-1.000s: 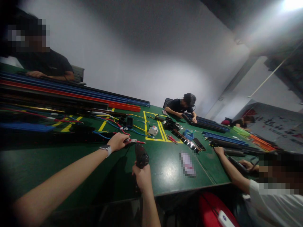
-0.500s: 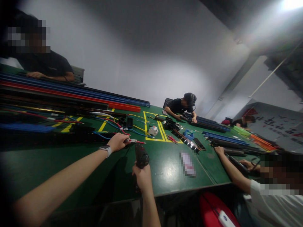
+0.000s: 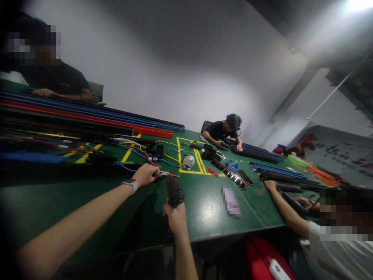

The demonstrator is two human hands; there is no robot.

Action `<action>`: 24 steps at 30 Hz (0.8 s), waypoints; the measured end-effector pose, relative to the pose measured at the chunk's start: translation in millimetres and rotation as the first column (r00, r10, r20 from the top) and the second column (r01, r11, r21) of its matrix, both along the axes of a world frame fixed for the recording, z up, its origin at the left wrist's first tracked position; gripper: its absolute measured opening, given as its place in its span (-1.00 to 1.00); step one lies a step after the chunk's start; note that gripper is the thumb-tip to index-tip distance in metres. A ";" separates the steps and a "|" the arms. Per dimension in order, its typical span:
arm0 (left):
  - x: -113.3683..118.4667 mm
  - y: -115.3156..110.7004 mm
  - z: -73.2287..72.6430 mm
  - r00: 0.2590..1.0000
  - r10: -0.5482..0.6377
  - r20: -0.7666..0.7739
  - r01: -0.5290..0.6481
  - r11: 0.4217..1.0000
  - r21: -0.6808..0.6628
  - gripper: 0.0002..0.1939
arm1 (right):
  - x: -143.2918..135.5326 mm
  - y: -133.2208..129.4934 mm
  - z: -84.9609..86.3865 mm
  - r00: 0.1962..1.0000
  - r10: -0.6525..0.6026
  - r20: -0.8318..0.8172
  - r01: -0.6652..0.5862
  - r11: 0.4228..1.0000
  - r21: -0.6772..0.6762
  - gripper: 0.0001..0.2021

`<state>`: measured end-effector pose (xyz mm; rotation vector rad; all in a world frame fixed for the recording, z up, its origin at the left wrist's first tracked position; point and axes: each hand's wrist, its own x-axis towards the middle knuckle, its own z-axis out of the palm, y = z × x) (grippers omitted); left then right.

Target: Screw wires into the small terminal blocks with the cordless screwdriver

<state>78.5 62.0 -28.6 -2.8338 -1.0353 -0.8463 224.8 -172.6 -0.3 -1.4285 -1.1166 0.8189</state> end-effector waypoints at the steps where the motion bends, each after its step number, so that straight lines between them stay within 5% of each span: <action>1: 0.1 0.0 0.0 1.000 0.001 -0.001 -0.001 1.000 0.000 -0.77 | 0.0 0.1 -0.3 1.000 -0.001 0.001 0.001 1.000 0.001 -0.84; 24: 0.1 1.6 -0.9 1.000 0.000 0.008 0.001 0.999 -0.034 -0.78 | -0.7 -1.0 3.5 1.000 -0.005 0.016 0.005 1.000 -0.014 -0.82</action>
